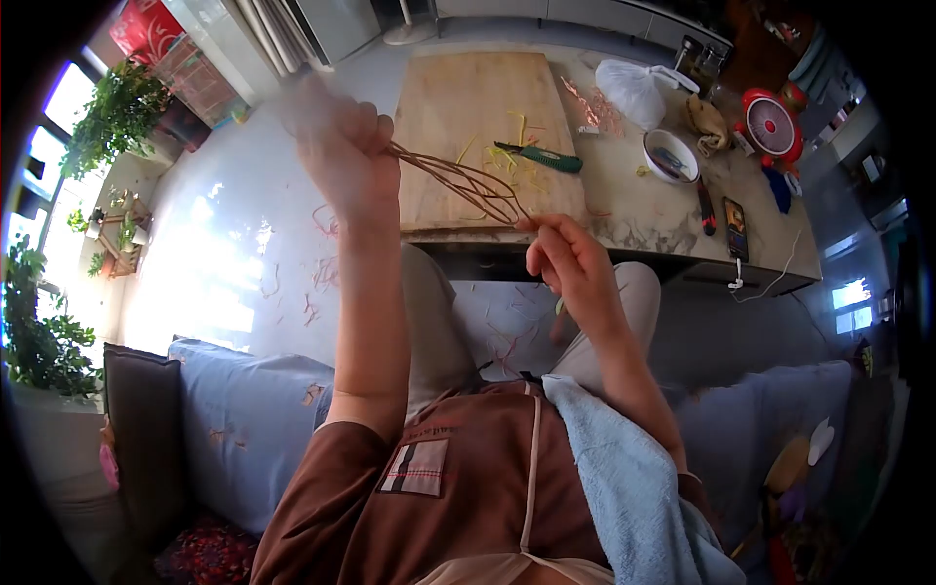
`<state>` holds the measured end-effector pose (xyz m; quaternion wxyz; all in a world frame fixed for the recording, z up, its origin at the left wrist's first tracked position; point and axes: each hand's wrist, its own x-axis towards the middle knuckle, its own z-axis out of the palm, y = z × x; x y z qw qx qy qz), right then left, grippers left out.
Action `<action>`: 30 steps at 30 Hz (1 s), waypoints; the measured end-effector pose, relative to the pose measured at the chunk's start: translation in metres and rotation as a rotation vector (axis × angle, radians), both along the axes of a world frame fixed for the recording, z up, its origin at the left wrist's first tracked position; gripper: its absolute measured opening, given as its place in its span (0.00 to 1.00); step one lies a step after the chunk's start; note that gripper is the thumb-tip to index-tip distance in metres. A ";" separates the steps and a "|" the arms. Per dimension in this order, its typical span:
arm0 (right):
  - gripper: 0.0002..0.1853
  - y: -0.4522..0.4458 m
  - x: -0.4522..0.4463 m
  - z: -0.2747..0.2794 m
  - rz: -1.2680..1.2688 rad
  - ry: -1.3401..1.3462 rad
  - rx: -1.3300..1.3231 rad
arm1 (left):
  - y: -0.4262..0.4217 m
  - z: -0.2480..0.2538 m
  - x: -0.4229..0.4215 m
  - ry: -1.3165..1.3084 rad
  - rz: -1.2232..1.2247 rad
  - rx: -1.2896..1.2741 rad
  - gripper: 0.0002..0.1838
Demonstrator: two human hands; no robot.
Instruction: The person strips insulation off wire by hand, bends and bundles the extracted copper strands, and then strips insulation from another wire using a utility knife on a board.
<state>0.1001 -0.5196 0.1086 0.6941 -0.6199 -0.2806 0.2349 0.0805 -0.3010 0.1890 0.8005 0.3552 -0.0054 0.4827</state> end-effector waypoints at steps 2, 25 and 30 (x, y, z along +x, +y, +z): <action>0.13 -0.003 0.003 0.007 0.058 0.211 0.112 | -0.005 0.001 0.002 -0.042 0.033 0.030 0.21; 0.05 -0.013 0.059 0.048 0.225 -1.448 -0.742 | -0.049 -0.022 0.007 0.400 -0.257 0.215 0.20; 0.06 0.000 0.040 0.043 0.104 -1.333 -0.872 | -0.089 -0.053 0.042 0.279 0.131 0.463 0.15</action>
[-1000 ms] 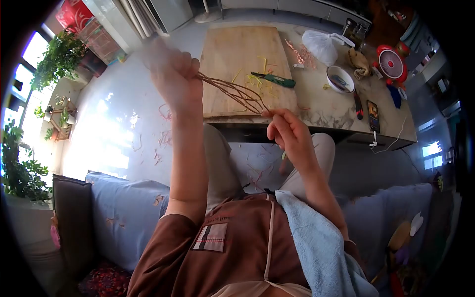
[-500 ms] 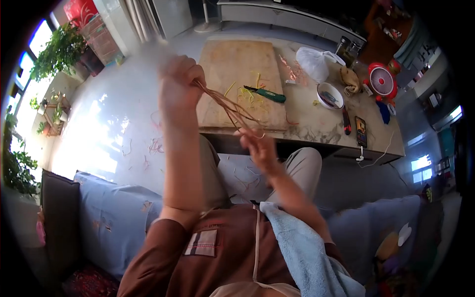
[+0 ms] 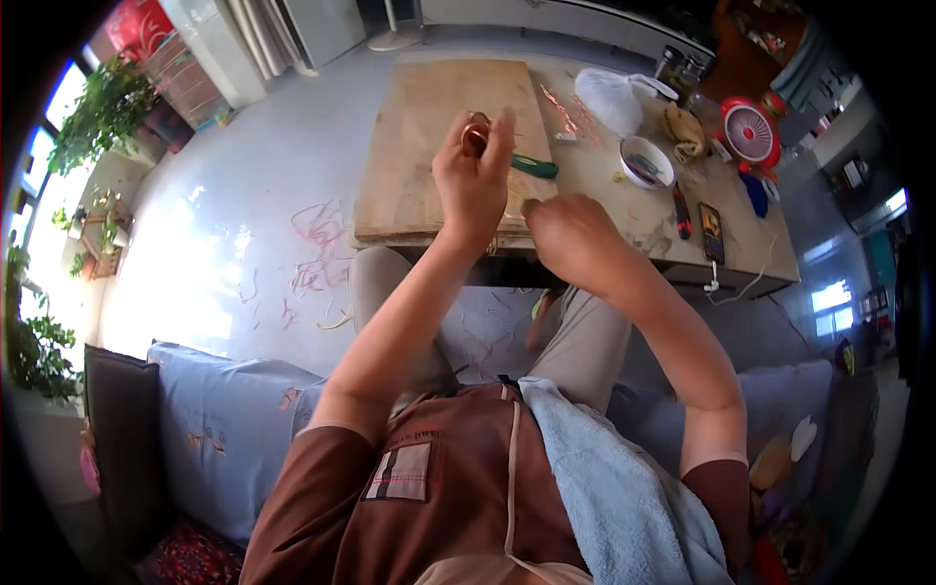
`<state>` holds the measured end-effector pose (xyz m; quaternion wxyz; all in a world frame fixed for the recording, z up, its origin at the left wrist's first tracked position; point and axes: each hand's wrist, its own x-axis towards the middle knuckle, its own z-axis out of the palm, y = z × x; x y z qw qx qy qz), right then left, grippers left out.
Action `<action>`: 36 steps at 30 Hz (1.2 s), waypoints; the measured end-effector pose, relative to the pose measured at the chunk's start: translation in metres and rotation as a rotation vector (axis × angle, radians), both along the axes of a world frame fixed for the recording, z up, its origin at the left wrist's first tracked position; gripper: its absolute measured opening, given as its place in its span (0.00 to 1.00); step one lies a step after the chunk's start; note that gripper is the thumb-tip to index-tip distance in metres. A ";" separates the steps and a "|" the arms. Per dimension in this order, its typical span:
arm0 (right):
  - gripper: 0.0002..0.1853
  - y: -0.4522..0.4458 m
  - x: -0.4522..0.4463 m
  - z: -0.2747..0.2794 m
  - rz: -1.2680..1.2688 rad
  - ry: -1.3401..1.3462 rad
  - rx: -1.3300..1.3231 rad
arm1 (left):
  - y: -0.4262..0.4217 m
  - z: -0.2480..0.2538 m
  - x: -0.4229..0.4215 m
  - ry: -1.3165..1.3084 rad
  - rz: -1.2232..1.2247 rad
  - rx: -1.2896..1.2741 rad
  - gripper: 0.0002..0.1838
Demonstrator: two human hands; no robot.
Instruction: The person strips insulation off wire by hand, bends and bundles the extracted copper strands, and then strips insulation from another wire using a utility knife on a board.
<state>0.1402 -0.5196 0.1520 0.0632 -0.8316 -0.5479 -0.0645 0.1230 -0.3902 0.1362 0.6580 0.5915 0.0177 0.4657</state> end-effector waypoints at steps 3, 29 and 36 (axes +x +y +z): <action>0.07 0.004 -0.008 -0.011 -0.096 0.066 0.042 | -0.008 -0.011 0.021 -0.048 0.009 -0.223 0.13; 0.08 0.007 -0.035 -0.060 0.130 1.979 0.648 | 0.063 -0.009 0.006 -0.327 -1.324 -0.578 0.21; 0.13 0.025 -0.027 -0.091 -0.378 1.199 0.990 | 0.055 -0.022 -0.040 0.006 -0.470 -0.004 0.37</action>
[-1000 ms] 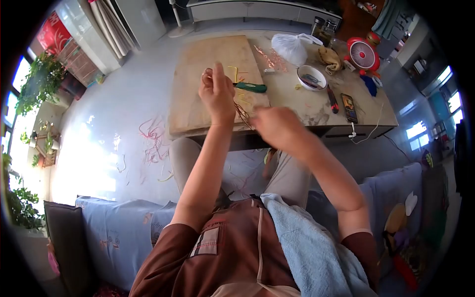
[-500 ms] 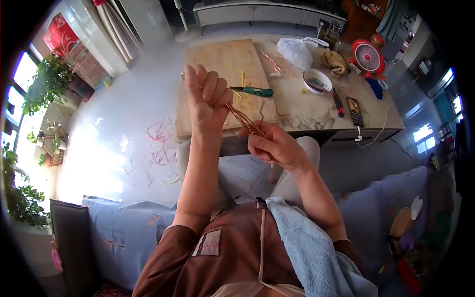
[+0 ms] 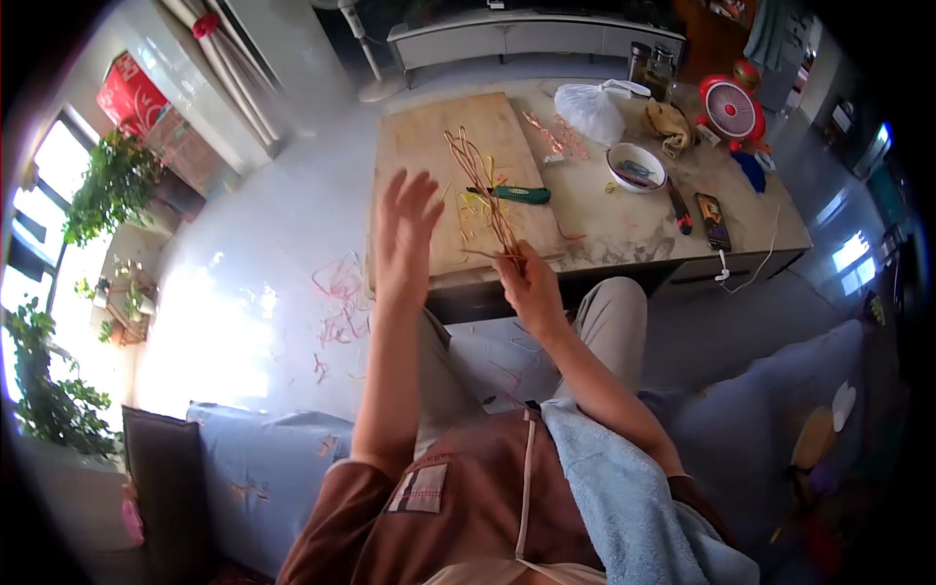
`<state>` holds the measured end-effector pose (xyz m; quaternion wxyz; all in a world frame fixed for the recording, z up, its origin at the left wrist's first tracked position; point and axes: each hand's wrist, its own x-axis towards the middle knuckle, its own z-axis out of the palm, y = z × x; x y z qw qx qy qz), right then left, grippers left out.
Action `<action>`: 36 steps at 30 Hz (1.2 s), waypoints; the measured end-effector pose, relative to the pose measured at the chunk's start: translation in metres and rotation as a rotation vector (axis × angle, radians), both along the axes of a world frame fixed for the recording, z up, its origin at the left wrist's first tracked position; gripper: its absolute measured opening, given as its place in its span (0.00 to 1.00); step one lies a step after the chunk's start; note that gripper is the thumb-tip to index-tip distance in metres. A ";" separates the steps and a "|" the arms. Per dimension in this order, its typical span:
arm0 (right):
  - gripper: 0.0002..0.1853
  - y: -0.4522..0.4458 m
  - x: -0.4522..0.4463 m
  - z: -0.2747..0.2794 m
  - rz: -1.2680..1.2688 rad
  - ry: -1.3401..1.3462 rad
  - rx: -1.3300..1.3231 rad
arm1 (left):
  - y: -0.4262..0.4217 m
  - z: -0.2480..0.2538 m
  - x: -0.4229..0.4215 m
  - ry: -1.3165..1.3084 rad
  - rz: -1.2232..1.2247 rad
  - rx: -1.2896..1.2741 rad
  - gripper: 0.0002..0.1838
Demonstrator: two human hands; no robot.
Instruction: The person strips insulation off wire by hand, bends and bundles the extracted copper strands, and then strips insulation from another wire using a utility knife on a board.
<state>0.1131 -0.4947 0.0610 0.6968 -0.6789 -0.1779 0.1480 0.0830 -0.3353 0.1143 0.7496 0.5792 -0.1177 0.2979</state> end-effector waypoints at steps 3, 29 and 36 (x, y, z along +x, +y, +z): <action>0.13 0.007 0.003 -0.022 -0.125 -0.151 -0.014 | -0.040 0.009 -0.032 0.114 0.188 0.220 0.35; 0.08 -0.033 -0.065 0.055 0.955 0.705 0.705 | -0.051 0.037 -0.022 0.104 -0.696 -0.491 0.33; 0.12 -0.021 -0.032 0.010 0.506 0.079 0.250 | -0.057 0.015 -0.012 0.156 -0.242 -0.322 0.23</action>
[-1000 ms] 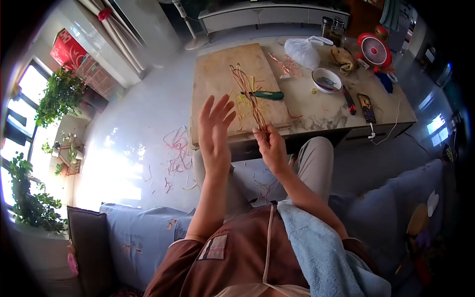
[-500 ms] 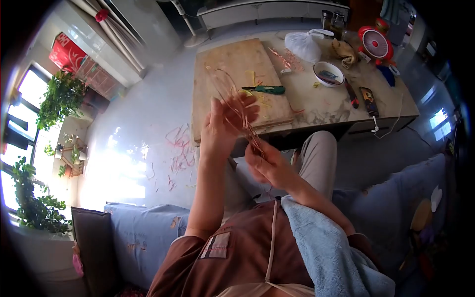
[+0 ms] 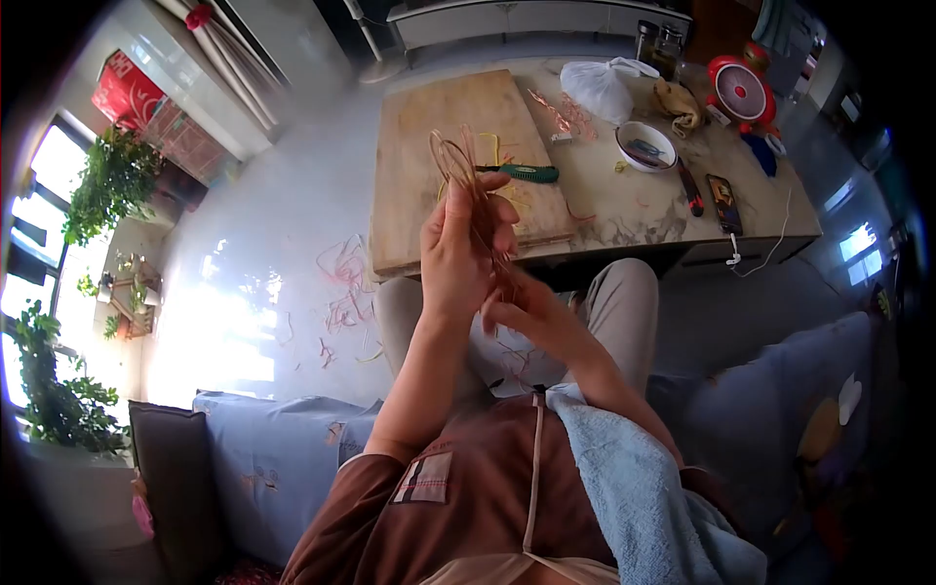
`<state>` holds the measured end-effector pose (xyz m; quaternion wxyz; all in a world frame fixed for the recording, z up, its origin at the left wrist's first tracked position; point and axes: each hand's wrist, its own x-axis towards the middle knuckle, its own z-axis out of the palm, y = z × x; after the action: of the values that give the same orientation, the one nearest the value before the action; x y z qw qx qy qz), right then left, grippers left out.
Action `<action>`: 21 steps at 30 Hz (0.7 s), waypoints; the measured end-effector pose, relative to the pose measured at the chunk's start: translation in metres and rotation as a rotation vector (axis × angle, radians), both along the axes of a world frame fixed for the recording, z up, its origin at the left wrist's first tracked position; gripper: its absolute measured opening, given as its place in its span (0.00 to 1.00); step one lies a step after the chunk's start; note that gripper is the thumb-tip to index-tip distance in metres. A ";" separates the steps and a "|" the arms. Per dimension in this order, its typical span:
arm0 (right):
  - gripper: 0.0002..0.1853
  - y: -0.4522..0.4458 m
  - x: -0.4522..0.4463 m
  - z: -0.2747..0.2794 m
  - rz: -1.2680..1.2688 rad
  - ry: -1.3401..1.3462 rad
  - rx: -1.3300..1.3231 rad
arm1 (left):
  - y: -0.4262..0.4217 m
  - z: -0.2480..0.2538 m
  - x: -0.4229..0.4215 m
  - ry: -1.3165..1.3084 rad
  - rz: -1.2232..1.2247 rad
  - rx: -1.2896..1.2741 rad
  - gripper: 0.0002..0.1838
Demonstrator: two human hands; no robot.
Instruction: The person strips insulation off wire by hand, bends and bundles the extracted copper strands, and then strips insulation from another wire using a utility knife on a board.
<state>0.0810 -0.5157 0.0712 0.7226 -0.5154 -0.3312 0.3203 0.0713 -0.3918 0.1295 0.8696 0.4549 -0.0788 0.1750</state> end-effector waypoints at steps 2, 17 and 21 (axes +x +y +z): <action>0.14 0.007 0.009 -0.005 -0.254 -0.255 -0.028 | -0.004 -0.010 0.006 0.035 0.114 0.214 0.22; 0.18 -0.004 -0.003 -0.010 -0.310 0.279 0.161 | 0.000 -0.045 0.006 0.229 -0.214 -0.401 0.15; 0.21 -0.026 -0.001 0.009 0.221 0.513 0.200 | 0.019 -0.038 -0.001 0.095 -0.666 -0.440 0.11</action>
<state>0.0795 -0.5417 0.0801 0.7907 -0.3046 -0.2220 0.4824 0.0698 -0.3732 0.0916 0.9581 0.2151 -0.1421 -0.1251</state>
